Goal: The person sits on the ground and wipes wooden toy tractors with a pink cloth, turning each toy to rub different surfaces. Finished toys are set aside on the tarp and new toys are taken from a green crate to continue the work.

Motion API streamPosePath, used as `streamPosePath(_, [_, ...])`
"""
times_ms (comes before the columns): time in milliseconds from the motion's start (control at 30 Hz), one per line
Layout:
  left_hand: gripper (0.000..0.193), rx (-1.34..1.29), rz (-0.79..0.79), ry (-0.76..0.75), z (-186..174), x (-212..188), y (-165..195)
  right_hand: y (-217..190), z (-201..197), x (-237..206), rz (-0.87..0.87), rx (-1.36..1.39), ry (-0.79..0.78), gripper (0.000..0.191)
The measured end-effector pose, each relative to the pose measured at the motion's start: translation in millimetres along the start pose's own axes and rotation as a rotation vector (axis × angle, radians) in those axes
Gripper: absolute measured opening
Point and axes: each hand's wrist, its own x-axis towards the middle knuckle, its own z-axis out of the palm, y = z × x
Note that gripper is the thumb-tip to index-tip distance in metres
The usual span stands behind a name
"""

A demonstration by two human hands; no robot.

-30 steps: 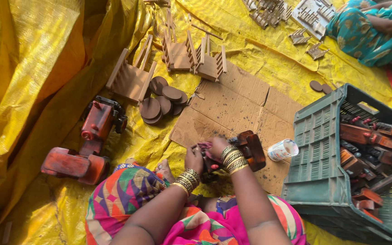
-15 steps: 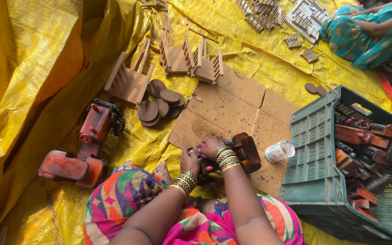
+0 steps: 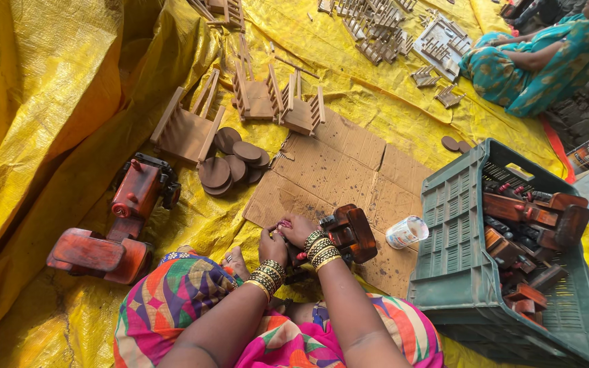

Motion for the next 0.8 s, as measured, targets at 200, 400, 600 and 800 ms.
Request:
streamPosePath(200, [0.035,-0.012,-0.001,0.053,-1.4,-4.5,5.8,1.5,9.7,2.0,-0.002,0.104,0.038,0.035])
streamPosePath(400, [0.032,0.004,0.108,0.065,-0.7,-2.8,6.1,6.4,16.2,-0.2,0.012,0.155,0.174,0.029])
streamPosePath(600, [0.038,0.004,0.197,0.018,-7.4,-2.3,16.2,13.4,-5.3,-32.0,-0.067,0.832,0.598,0.022])
streamPosePath(800, [0.049,-0.067,0.143,0.013,-12.6,0.0,21.6,90.1,-58.0,-130.1,-0.052,1.353,0.809,0.023])
